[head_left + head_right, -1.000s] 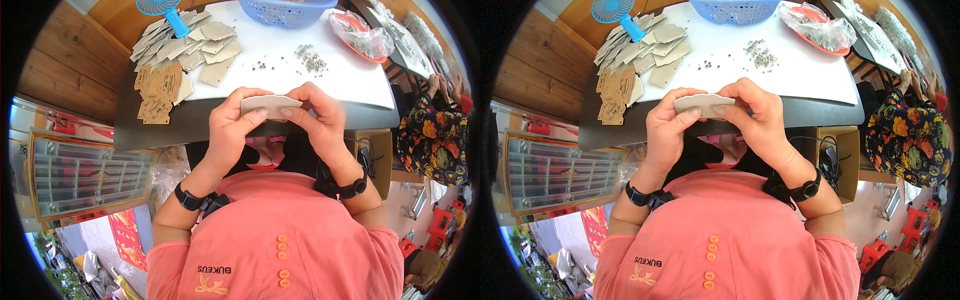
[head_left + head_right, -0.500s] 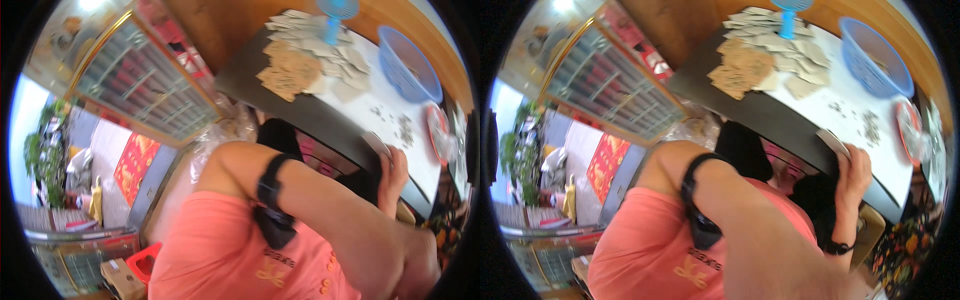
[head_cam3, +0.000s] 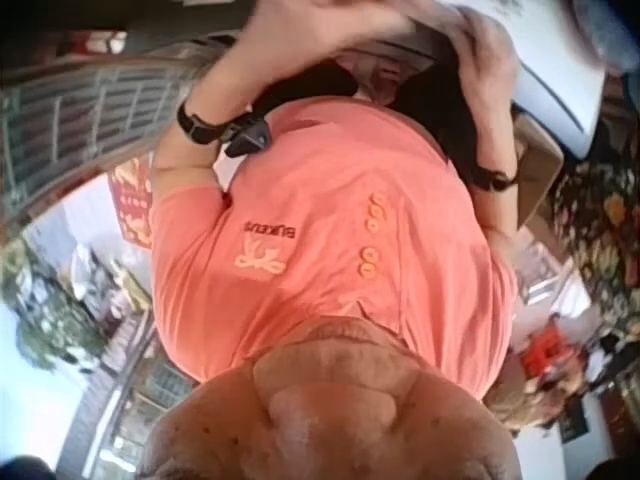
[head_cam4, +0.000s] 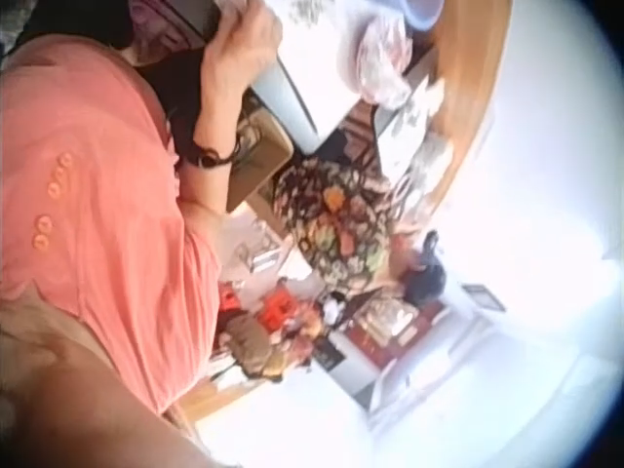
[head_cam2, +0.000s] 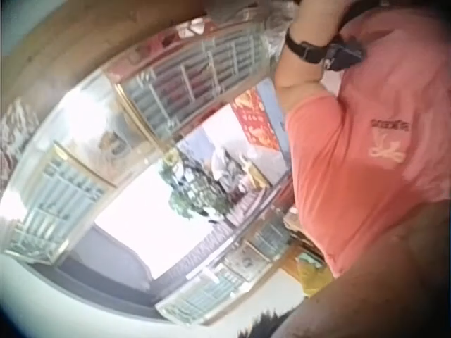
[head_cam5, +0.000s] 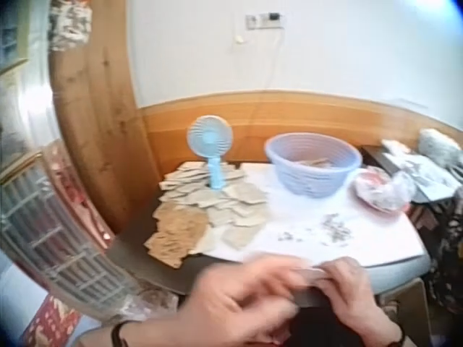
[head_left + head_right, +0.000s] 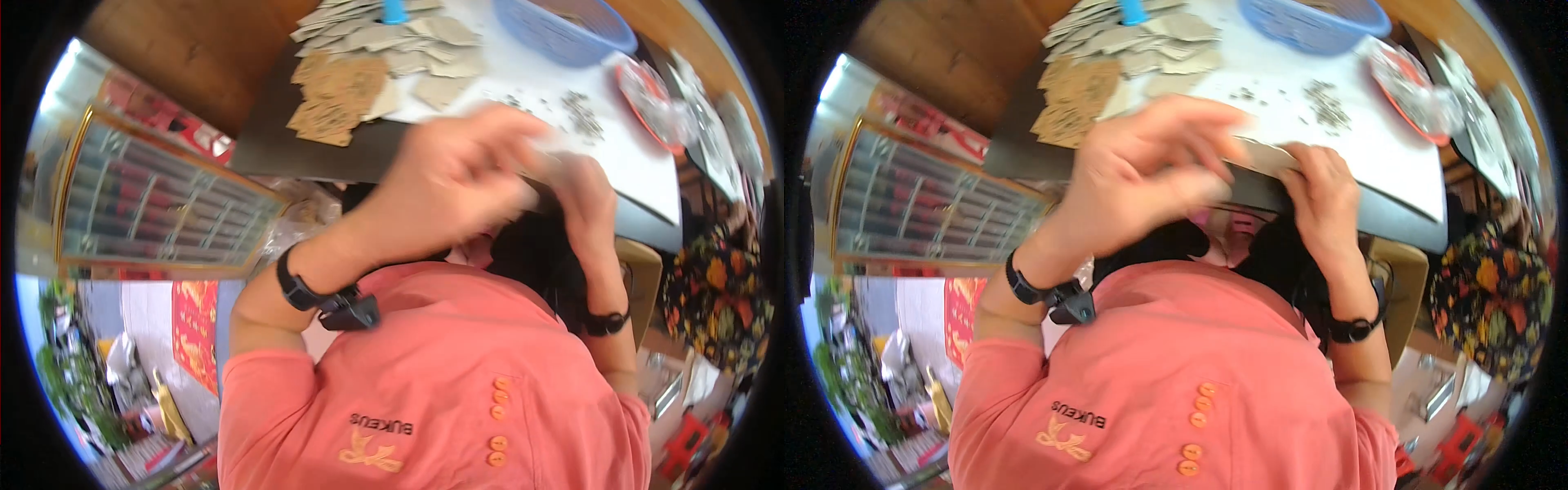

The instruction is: Assembling small leather/cardboard shoe components by inserting metal rivets into pre-punched holes by hand.

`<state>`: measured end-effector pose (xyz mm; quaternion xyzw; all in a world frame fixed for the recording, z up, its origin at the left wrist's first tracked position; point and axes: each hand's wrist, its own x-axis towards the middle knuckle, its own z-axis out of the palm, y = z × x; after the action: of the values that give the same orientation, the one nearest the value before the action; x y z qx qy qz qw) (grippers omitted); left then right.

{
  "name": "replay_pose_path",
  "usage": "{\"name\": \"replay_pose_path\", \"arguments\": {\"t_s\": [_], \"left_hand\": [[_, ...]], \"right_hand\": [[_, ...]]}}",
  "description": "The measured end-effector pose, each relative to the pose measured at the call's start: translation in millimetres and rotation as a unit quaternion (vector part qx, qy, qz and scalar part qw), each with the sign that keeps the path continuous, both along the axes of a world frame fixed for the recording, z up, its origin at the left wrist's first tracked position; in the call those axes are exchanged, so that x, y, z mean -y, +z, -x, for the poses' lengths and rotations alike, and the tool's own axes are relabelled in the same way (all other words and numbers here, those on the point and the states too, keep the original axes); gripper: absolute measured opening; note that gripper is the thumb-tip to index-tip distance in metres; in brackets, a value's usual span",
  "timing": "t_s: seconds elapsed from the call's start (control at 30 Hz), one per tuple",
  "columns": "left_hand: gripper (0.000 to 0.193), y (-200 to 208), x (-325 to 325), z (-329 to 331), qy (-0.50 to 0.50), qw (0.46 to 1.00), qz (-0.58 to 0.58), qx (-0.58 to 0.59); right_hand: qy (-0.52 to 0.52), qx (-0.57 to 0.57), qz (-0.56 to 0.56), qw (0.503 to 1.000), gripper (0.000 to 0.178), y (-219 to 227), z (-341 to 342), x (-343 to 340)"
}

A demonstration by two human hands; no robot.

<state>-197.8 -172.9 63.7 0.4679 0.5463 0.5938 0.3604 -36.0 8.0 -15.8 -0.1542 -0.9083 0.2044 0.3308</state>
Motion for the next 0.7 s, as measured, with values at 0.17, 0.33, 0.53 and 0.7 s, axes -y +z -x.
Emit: {"name": "replay_pose_path", "arguments": {"t_s": [0.17, 0.33, 0.53, 0.7], "left_hand": [[0.051, -53, -22, 28, 0.064, 0.951, -0.097, -0.285], [0.046, -75, -50, 9, 0.057, 0.957, -0.096, -0.268], [0.034, -81, -55, 8, 0.068, 0.942, -0.119, -0.305], [0.028, -81, -54, 9, 0.058, 0.949, -0.113, -0.289]], "right_hand": [[-0.004, -0.003, -0.079, 0.997, 0.026, 7, -1, 0], [0.015, -0.009, -0.074, 0.997, 0.028, 9, -3, -1], [-0.021, -0.077, 0.039, 0.996, 0.029, 3, -13, -2], [0.012, -0.104, 0.112, 0.988, 0.021, -2, -4, 1]]}}
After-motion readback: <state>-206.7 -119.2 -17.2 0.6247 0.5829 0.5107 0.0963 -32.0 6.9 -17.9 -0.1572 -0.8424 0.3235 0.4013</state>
